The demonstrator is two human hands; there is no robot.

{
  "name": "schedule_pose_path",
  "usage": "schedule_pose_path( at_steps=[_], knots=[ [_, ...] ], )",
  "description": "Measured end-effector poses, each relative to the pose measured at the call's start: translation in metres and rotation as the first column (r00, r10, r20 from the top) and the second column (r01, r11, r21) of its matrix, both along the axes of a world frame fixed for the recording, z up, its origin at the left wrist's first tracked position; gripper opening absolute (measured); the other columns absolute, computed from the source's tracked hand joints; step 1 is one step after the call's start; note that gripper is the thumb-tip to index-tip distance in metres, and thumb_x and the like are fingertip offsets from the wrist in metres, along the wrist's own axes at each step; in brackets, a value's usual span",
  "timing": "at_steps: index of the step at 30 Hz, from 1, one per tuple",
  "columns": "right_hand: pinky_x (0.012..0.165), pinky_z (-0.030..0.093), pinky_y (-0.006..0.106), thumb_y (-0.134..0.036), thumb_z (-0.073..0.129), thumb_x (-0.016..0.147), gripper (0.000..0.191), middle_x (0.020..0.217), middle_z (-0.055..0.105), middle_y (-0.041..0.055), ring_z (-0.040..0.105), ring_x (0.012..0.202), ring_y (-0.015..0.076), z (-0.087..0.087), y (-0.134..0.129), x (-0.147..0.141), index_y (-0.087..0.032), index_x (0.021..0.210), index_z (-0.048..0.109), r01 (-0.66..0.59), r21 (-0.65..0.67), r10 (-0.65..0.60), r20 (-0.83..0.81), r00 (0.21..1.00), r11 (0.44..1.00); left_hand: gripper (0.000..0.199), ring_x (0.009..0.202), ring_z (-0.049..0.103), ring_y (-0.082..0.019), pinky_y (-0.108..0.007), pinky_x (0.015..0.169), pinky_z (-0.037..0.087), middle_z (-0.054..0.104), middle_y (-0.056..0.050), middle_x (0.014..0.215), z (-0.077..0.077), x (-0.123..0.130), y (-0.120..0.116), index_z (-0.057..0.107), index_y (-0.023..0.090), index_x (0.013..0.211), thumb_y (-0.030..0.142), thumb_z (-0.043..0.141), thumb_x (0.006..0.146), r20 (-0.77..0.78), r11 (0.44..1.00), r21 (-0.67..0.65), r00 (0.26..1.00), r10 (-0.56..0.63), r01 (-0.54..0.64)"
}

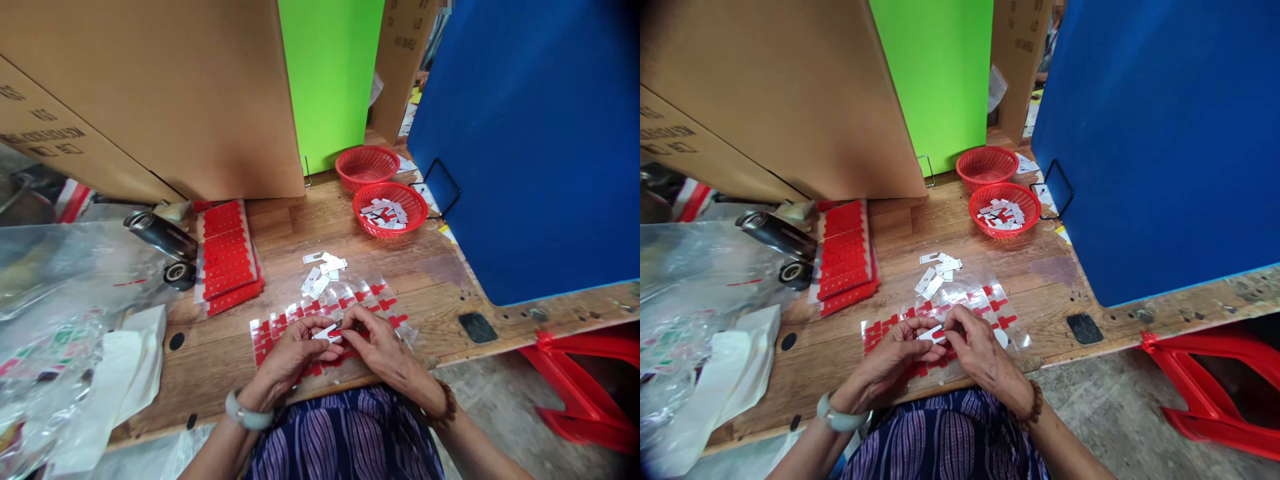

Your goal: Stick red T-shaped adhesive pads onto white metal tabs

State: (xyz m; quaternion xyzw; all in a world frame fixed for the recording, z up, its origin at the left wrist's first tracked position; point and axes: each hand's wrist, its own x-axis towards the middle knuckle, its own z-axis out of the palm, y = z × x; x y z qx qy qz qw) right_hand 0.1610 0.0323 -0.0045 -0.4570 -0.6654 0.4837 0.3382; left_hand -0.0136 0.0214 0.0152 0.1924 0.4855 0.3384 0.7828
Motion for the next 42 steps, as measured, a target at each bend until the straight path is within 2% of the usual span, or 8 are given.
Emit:
schedule_pose_path(
  at_steps=[8,18,24,30,34,39,42],
  knots=[
    [0.063,0.037,0.024,-0.009,0.046,0.08,0.012,0.075,0.053,-0.002,0.049,0.07,0.0128,0.004,0.001,0.0,-0.021,0.078,0.049,-0.013,-0.012,0.013,0.002,1.0,1.0,0.04,0.068,0.071,-0.017,-0.022,0.067,0.057,0.072,-0.012,0.081,0.001,0.0,0.001,0.056,0.008,0.103,0.004,0.072,0.065,-0.016,1.0,-0.011,1.0,-0.009,0.008],
    [0.062,0.037,0.024,-0.01,0.047,0.081,0.012,0.074,0.052,-0.0023,0.049,0.069,0.0128,0.002,0.002,-0.001,-0.02,0.077,0.049,-0.018,-0.004,0.018,0.018,1.0,1.0,0.043,0.067,0.071,-0.016,-0.021,0.066,0.056,0.072,-0.011,0.081,0.002,0.0,0.0,0.057,0.008,0.1,0.006,0.077,0.062,-0.012,1.0,0.005,1.0,0.001,-0.001],
    [0.062,0.037,0.024,-0.008,0.047,0.081,0.013,0.074,0.054,-0.0026,0.049,0.069,0.0125,0.006,0.002,-0.002,-0.02,0.079,0.051,-0.026,-0.028,0.026,0.021,0.999,0.999,0.044,0.067,0.071,-0.016,-0.021,0.067,0.056,0.073,-0.012,0.078,0.003,-0.001,0.001,0.057,0.008,0.101,0.017,0.079,0.064,-0.036,1.0,0.004,0.999,-0.029,0.029],
    [0.063,0.04,0.024,-0.009,0.05,0.079,0.012,0.072,0.055,-0.003,0.052,0.068,0.0127,-0.001,-0.002,-0.007,-0.02,0.075,0.052,0.045,-0.078,-0.045,0.0,0.999,0.996,0.043,0.062,0.069,-0.014,-0.021,0.063,0.053,0.072,-0.009,0.071,-0.008,-0.001,0.0,0.057,0.01,0.099,0.023,0.079,0.065,-0.137,0.997,0.078,0.991,-0.013,0.024],
    [0.066,0.041,0.026,-0.011,0.052,0.079,0.011,0.073,0.058,-0.0019,0.054,0.07,0.014,0.002,-0.007,-0.011,-0.02,0.072,0.053,0.115,-0.125,-0.115,0.008,0.993,0.985,0.042,0.063,0.068,-0.014,-0.021,0.064,0.052,0.072,-0.008,0.071,-0.009,0.0,0.0,0.057,0.011,0.1,0.023,0.078,0.066,-0.187,0.995,0.098,0.982,-0.017,0.036],
    [0.069,0.039,0.027,-0.008,0.052,0.079,0.014,0.077,0.057,-0.0005,0.053,0.077,0.0153,0.013,-0.008,-0.009,-0.02,0.07,0.052,0.126,-0.034,-0.123,0.077,0.989,0.991,0.037,0.062,0.068,-0.014,-0.022,0.064,0.052,0.071,-0.006,0.07,-0.008,-0.001,-0.001,0.057,0.012,0.099,0.021,0.075,0.067,-0.19,0.993,0.106,0.982,-0.021,0.042],
    [0.067,0.038,0.026,-0.01,0.051,0.081,0.014,0.075,0.057,-0.0017,0.052,0.072,0.0141,0.013,-0.006,-0.007,-0.02,0.072,0.052,0.108,-0.01,-0.107,0.082,0.991,0.994,0.039,0.06,0.068,-0.014,-0.023,0.064,0.052,0.071,-0.005,0.067,-0.007,-0.002,-0.002,0.057,0.012,0.1,0.021,0.076,0.067,-0.192,0.995,0.094,0.981,-0.02,0.039]
  ],
)
